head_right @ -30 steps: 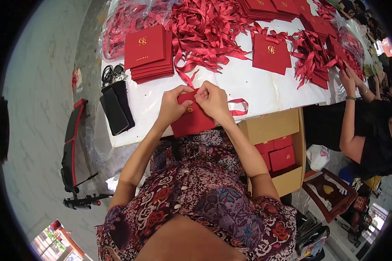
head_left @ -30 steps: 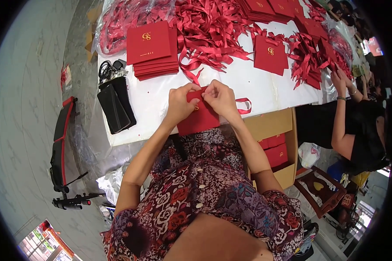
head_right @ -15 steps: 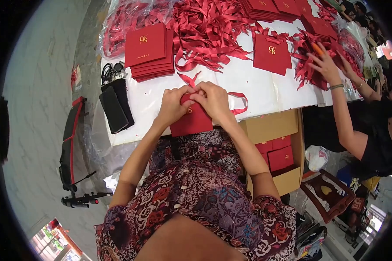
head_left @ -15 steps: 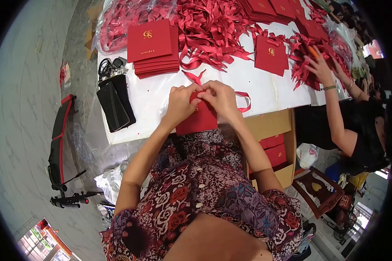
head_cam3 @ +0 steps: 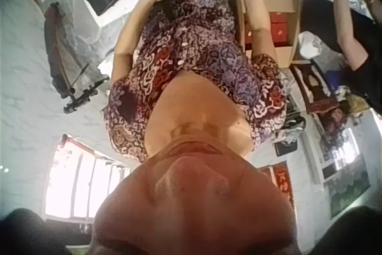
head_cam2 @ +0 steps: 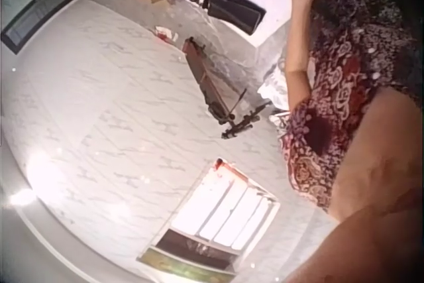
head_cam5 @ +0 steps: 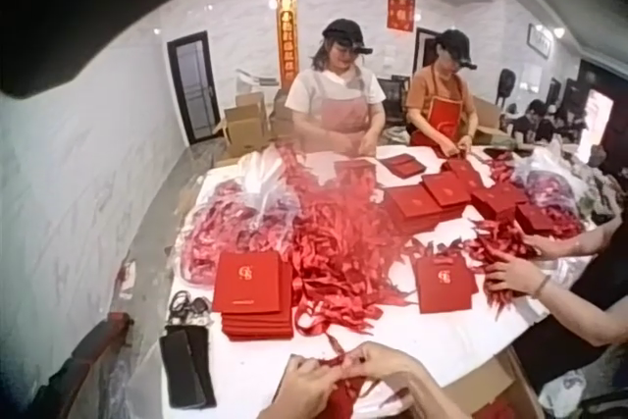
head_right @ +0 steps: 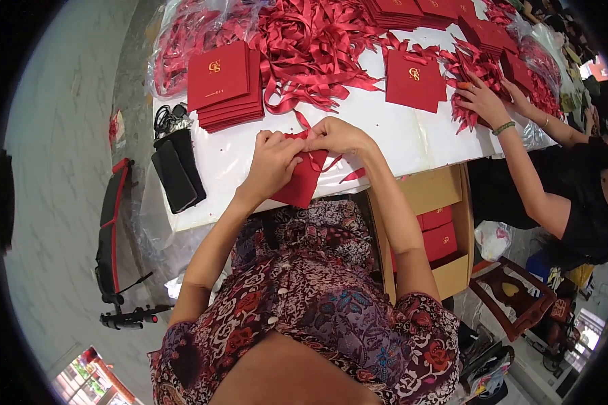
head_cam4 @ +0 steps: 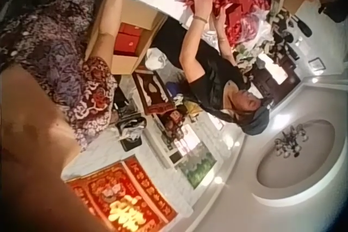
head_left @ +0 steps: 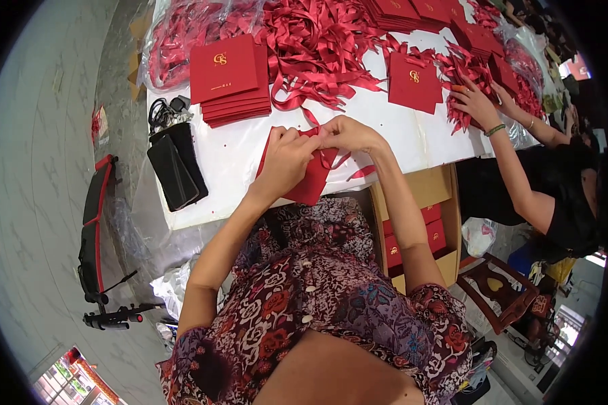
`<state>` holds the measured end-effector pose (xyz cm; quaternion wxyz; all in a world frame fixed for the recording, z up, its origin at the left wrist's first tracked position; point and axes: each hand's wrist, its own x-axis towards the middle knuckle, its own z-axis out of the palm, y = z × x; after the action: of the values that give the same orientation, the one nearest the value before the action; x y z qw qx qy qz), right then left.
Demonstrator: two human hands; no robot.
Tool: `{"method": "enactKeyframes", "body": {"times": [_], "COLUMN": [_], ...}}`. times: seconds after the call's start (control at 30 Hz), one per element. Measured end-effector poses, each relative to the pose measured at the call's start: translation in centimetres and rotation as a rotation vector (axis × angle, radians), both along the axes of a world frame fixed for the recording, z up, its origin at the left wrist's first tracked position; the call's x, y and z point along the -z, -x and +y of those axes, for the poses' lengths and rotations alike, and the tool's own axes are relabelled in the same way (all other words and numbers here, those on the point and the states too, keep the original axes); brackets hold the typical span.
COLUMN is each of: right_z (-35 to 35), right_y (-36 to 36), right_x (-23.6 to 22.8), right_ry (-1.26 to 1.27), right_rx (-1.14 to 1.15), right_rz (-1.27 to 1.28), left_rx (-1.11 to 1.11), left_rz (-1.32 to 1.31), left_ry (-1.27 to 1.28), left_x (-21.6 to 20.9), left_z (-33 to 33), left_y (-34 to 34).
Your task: Tying red ribbons onto red gift boxes at a packing station.
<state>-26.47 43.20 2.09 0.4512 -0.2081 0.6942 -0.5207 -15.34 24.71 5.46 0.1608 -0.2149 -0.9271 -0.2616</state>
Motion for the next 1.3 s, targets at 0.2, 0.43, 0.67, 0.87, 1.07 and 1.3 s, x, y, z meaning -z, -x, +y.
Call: {"method": "enactKeyframes", "body": {"times": [0.2, 0.43, 0.67, 0.87, 1.07, 1.3], "right_z": [-1.9, -1.6, 5.0, 6.5, 4.2, 0.9], "right_y": [-1.6, -0.9, -2.4, -7.2, -8.1, -8.1], "right_x": [1.3, 0.8, -1.1, -2.1, -1.0, -3.8], "right_ry": [-0.146, -0.244, -0.053, -0.299, -0.337, 0.061], "right_rx": [0.109, 0.371, 0.598, 0.443, 0.442, 0.362], "right_rz": [0.169, 0.613, 0.568, 0.618, 0.809, 0.995], "left_rx": [-0.062, 0.015, -0.302, -0.351, -0.358, -0.267], "left_rz": [-0.137, -0.218, -0.255, -0.295, -0.008, -0.191], "left_ry": [-0.111, -0.218, -0.309, -0.291, -0.158, -0.536], "left_x": [0.0, -0.1, 2.8, 3.9, 3.4, 1.3], "left_z": [-0.6, -0.2, -2.8, -2.7, -1.1, 0.1], "left_y": [0.0, -0.1, 0.5, 1.0, 1.3, -0.5]}}
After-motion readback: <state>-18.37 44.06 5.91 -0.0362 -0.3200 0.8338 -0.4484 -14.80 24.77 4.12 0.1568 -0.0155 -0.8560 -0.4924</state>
